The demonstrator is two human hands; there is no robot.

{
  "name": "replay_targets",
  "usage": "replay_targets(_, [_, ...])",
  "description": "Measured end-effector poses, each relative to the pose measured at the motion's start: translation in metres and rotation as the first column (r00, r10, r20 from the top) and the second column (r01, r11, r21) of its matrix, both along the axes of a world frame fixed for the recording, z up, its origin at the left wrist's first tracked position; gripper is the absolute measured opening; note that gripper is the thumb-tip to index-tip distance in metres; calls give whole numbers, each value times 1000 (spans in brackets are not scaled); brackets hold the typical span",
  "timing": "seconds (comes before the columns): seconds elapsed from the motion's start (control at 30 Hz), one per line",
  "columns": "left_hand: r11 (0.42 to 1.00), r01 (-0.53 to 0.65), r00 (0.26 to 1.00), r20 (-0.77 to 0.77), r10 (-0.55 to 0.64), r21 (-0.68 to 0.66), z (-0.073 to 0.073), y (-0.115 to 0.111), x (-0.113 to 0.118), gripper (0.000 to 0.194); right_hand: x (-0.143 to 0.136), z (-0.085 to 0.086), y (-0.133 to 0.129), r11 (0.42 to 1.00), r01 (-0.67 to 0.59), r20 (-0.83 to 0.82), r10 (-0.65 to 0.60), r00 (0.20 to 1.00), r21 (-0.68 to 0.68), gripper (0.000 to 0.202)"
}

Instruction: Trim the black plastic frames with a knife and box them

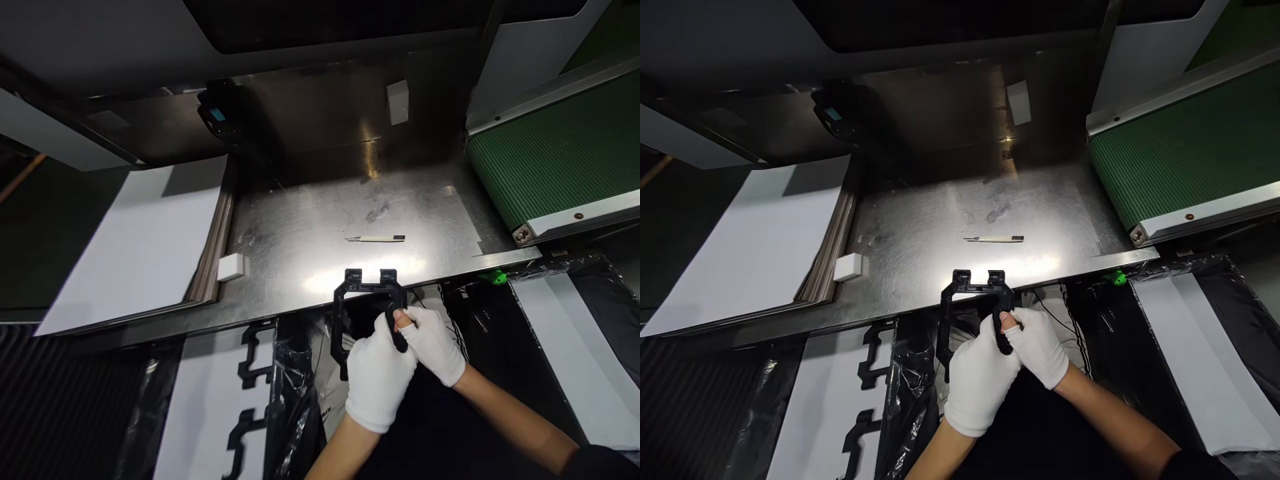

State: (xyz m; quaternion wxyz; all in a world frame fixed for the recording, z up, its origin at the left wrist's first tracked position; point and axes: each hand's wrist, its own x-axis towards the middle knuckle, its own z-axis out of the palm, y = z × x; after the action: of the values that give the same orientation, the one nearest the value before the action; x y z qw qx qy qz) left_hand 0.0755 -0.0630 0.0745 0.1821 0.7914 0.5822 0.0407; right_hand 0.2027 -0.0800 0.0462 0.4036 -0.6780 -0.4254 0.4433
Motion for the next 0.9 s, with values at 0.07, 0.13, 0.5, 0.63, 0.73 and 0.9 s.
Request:
replay_targets(0.07, [1000, -1, 1000, -1, 1, 1, 2, 0, 0, 20, -1, -1, 0, 1000, 2, -8, -2, 1000, -1, 45])
replay_targets(0.13, [1000, -2, 1000, -4, 2, -11, 4, 0, 0, 18, -2, -2, 0, 1000, 7, -20, -7, 1000, -7, 45])
replay_targets(0.5, [995, -21, 1000, -25, 19, -93, 8, 2, 1, 26, -2, -2, 3, 1000, 4, -128, -4, 992, 2, 41])
replay_targets(0.63, [993, -13, 1000, -16, 12, -121, 10, 2, 2, 32, -1, 1, 2, 997, -50, -95, 55, 994, 50, 35])
replay_targets(0.73, [993, -22, 1000, -11, 21, -120, 10, 2, 2, 30, -3, 2, 2, 998, -24, -133, 32, 991, 62, 35])
replay_targets(0.9, [998, -14, 1000, -12, 14, -63, 8, 0, 3, 16, -4, 2, 3, 999, 17, -197, -9, 980, 38, 38])
